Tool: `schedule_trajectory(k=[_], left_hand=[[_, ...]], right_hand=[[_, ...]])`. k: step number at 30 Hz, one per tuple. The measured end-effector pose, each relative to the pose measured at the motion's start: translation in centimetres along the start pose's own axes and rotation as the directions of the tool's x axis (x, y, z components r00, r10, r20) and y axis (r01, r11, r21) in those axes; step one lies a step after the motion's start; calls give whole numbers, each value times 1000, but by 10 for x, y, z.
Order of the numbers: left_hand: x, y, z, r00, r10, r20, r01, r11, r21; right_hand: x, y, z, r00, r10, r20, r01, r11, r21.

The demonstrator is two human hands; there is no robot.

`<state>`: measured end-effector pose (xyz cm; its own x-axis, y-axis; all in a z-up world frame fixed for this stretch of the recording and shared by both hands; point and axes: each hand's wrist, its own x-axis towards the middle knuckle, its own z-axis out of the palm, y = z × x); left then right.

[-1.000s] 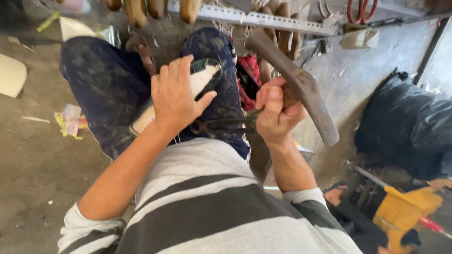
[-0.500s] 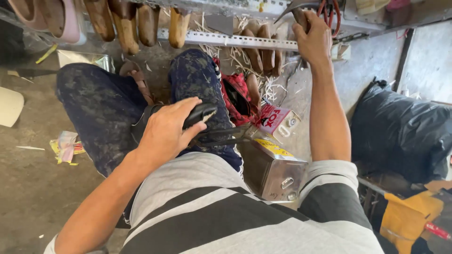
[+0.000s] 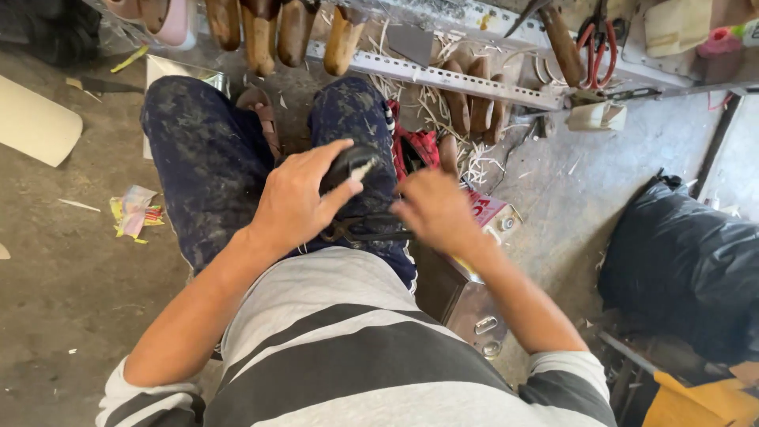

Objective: Shaping and lasting a leather shoe upper onto a wooden last using pliers and a hammer.

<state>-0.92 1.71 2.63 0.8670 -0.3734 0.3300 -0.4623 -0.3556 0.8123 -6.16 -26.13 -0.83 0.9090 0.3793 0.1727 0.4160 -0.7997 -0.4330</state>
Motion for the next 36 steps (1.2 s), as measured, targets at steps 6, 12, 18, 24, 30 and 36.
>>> schedule_trajectory(k=[6,12,18,24,30,36], left_hand=[[7,-25,28,976,-171,138,175,984,-20],[4,-32,33,987,-110,116,102,992,73],[4,-29,23,973,-129,193,139,989,-40],[1,-25,22,936,-178,304,268,920,-285],[-17,-15,53,980,-67,188,66,998,13],[-27,-20,66,995,-2,99,-13,988,154]], right_hand=[[-74,-53,27,988,76,132,-36,958,-286],[-107,-24,22,786,402,470,-617,459,639],[-32,-72,-20,724,409,555,-657,162,737],[-27,-32,-29,875,301,380,-324,946,-3],[-6,-39,-62,936,99,338,85,867,-491],[2,-45,-86,879,161,450,165,782,-602]])
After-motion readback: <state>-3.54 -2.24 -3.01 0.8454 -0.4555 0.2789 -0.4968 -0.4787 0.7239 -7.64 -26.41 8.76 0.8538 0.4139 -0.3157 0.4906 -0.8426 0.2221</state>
